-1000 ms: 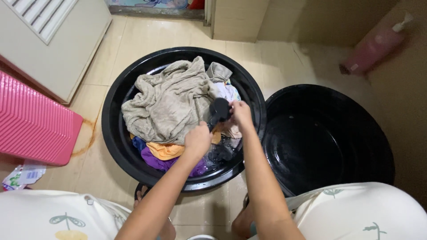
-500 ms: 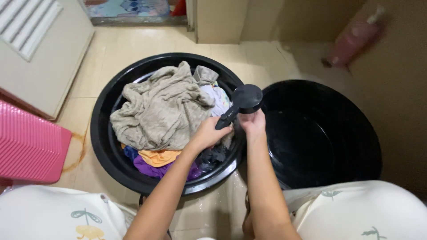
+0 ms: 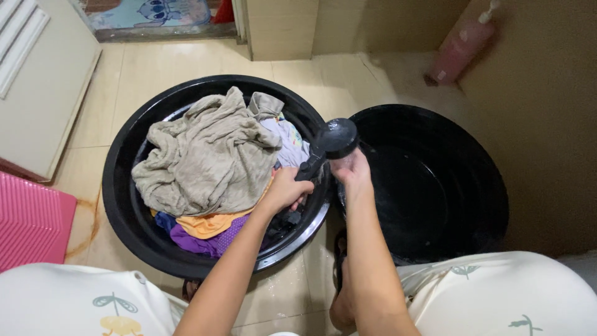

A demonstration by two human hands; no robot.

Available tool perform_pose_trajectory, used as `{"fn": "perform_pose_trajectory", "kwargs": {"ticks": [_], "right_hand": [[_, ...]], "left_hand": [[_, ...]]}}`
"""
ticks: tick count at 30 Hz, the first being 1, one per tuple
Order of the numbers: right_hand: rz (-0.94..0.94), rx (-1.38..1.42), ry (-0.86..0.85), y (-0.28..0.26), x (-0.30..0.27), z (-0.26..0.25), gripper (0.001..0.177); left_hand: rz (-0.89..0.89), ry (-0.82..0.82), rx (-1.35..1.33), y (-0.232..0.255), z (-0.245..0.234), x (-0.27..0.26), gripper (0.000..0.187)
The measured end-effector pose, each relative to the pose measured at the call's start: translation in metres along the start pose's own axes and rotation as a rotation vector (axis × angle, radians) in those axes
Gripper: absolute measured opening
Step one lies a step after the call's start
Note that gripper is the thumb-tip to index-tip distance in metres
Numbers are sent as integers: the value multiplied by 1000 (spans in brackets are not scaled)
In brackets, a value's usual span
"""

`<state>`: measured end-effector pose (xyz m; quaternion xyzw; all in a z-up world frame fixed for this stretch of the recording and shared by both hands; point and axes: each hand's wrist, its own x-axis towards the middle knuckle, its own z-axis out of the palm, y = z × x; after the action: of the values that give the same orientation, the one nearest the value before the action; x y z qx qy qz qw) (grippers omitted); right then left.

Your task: The person washes clothes in a black basin by hand, using a shower head to spray water onto the garments while turning and pressing them.

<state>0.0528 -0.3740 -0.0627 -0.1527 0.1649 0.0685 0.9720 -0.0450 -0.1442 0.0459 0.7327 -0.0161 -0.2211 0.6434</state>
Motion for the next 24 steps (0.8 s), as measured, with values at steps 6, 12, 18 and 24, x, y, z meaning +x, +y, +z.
{"fn": "perform_pose_trajectory", "kwargs": {"ticks": [6, 12, 18, 24], "right_hand": [[71, -976, 119, 13, -29, 65, 29], [126, -1250, -231, 54, -67, 137, 18], [-288, -1359, 100, 33, -24, 62, 20], [-213, -715, 198, 32, 28, -33, 41]], "left_hand": [[-94, 97, -329, -29, -23, 23, 14], [-279, 147, -556, -37, -44, 29, 11], [-149, 178, -288, -44, -38, 29, 32], [-86, 117, -82, -29, -17, 24, 20]]}}
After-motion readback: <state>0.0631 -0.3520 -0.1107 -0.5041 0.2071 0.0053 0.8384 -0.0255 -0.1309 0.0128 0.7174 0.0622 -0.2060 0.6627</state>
